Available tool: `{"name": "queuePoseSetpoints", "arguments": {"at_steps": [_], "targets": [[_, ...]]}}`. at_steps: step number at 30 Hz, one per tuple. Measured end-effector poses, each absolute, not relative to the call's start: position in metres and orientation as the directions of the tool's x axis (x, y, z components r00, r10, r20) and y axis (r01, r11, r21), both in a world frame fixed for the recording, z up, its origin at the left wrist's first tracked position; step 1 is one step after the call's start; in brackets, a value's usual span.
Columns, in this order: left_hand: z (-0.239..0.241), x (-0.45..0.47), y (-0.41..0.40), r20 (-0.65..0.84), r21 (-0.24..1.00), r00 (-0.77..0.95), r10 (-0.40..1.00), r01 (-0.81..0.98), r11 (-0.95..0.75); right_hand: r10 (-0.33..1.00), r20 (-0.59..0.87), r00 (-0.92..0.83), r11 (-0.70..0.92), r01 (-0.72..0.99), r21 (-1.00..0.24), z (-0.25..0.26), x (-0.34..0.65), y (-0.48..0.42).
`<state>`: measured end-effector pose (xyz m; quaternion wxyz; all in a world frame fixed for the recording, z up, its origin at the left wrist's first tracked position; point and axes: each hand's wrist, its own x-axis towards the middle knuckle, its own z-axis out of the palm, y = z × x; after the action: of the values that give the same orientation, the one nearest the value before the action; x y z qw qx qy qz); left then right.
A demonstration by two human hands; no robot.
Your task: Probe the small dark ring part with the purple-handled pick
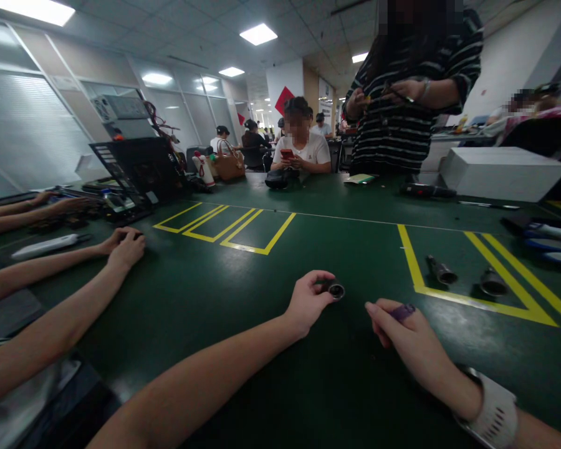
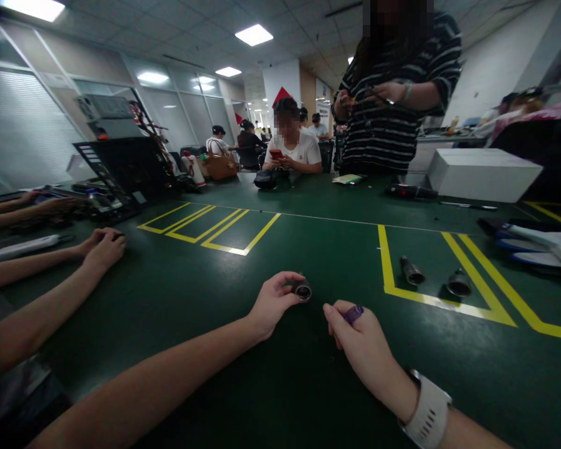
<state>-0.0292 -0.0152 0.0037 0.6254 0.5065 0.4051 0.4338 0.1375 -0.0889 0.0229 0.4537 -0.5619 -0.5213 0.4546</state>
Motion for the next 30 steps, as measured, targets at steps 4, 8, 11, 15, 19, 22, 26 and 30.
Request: {"name": "queuePoseSetpoints", "arguments": {"at_steps": [4,8,11,15,19,22,26,30], "targets": [[0.0082,-0.0277,-0.0161,-0.071,0.981,0.248,0.966,-0.158,0.113,0.995,-0.087,0.05,-0.087,0.001,-0.996,0.0164,0.1351,-0.0843],[0.0089,-0.0281,-0.0157,-0.092,0.977,0.239,0.967,-0.168,0.134,0.995,-0.091,0.044,-0.084,-0.134,-0.987,0.0195,0.1344,-0.0832],[0.0082,-0.0287,-0.0155,-0.083,0.978,0.247,0.966,-0.166,0.126,0.997,-0.029,0.072,-0.012,-0.221,-0.975,0.02,0.1353,-0.0839],[0.0096,-0.0293,-0.0172,-0.067,0.981,0.278,0.958,-0.156,0.114,0.997,0.037,0.072,0.044,-0.096,-0.994,0.0146,0.1361,-0.0852],[0.0133,-0.029,-0.0201,-0.061,0.982,0.277,0.959,-0.157,0.108,0.997,0.069,0.026,0.065,0.124,-0.99,0.0135,0.1361,-0.088],[0.014,-0.028,-0.0212,-0.052,0.981,0.266,0.962,-0.166,0.099,0.992,0.124,-0.023,0.126,0.24,-0.963,0.0167,0.1344,-0.0904],[0.0116,-0.0258,-0.0207,-0.033,0.978,0.25,0.968,-0.191,0.083,0.967,0.229,-0.108,0.252,0.334,-0.908,0.0185,0.1309,-0.0923],[0.01,-0.0221,-0.0203,-0.035,0.973,0.187,0.982,-0.216,0.076,0.934,0.309,-0.178,0.355,0.375,-0.856,0.0161,0.1291,-0.0927]]}}
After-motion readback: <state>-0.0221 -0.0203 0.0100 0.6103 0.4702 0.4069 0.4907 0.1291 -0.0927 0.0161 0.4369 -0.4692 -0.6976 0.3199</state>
